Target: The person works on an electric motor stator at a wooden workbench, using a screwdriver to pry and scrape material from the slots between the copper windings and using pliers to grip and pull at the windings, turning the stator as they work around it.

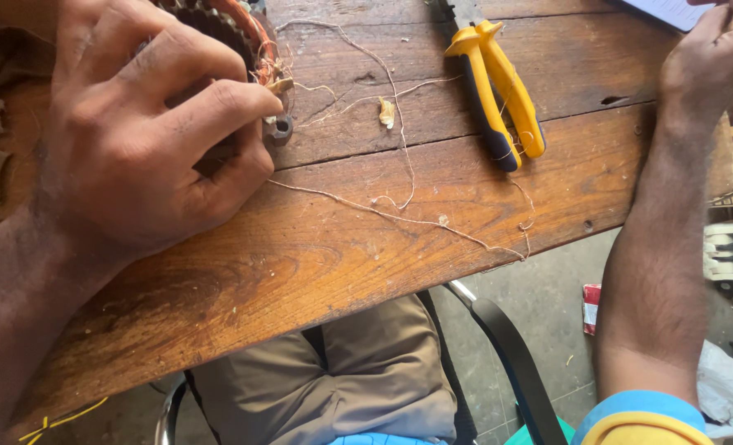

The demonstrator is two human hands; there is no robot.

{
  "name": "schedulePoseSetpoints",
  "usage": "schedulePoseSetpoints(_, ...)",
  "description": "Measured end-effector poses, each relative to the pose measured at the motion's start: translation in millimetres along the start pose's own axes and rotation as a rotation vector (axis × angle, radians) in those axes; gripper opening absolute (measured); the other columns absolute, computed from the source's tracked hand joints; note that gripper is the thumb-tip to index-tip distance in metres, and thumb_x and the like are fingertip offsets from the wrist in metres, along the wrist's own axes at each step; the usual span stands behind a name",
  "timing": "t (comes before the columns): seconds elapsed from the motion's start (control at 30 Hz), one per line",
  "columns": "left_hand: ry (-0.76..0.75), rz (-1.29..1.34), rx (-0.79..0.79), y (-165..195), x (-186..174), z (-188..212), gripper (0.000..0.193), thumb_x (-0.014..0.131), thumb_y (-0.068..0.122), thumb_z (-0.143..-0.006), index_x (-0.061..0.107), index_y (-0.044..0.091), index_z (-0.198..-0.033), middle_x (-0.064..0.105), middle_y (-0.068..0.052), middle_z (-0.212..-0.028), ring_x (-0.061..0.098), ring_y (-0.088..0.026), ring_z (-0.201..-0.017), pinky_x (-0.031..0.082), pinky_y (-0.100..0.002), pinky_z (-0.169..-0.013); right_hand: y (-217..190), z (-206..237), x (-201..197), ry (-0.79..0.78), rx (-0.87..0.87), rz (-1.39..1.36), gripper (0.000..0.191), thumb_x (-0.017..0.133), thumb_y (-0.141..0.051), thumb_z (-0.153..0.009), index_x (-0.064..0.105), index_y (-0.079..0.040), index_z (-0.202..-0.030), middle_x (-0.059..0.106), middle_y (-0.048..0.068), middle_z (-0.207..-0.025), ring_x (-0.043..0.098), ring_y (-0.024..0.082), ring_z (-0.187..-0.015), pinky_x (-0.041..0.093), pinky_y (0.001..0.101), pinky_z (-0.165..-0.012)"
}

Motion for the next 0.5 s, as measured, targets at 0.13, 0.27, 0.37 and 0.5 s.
schedulePoseSetpoints(0.13,-0.009,0.007,-0.013,0,1,4,0.019,0.069,0.003,-0.094,0.068,0.012,-0.110,0.057,0.000,-0.111,0.053,-0.020,-0.113,0.040,-0.039,-0.108,-16,-3,-3,-0.068,0.076,-0.009,0.021,0.047,0.004,-0.113,0.062,0.004,-0.099,0.064,0.009,-0.086,0.061,0.018,-0.074,0.049,0.0344,-0.067)
schedulePoseSetpoints(0.27,-0.012,0.007,-0.009,-1,1,5,0.019,0.068,0.003,-0.095,0.068,0.012,-0.111,0.057,0.000,-0.111,0.053,-0.019,-0.113,0.040,-0.039,-0.108,-28,-5,-4,-0.120,0.116,-0.040,0.021,0.049,0.000,-0.115,0.064,-0.001,-0.100,0.059,0.003,-0.081,0.056,0.016,-0.068,0.042,0.0338,-0.061)
schedulePoseSetpoints(0.37,-0.011,-0.009,0.000,-1,1,0,0.019,0.070,0.003,-0.094,0.070,0.013,-0.110,0.058,0.000,-0.110,0.053,-0.020,-0.110,0.040,-0.040,-0.108,-28,-5,-4,-0.036,-0.018,-0.008,0.028,0.052,-0.004,-0.115,0.049,0.001,-0.087,0.049,0.007,-0.079,0.052,0.020,-0.070,0.042,0.0365,-0.067)
schedulePoseSetpoints(0.5,-0.021,-0.016,-0.001,3,-3,-9,0.022,0.072,0.004,-0.092,0.075,0.013,-0.112,0.061,0.000,-0.111,0.053,-0.022,-0.110,0.041,-0.041,-0.108,-16,-4,0,0.016,-0.025,0.015,0.027,0.049,-0.006,-0.116,0.049,0.001,-0.090,0.050,0.007,-0.084,0.053,0.020,-0.076,0.047,0.0382,-0.075)
Point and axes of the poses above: each hand's wrist, its own z-axis away from the middle knuckle, its own x-axis out of the palm, y = z × x, the point moved 1 cm from there along -z, towards the middle knuckle
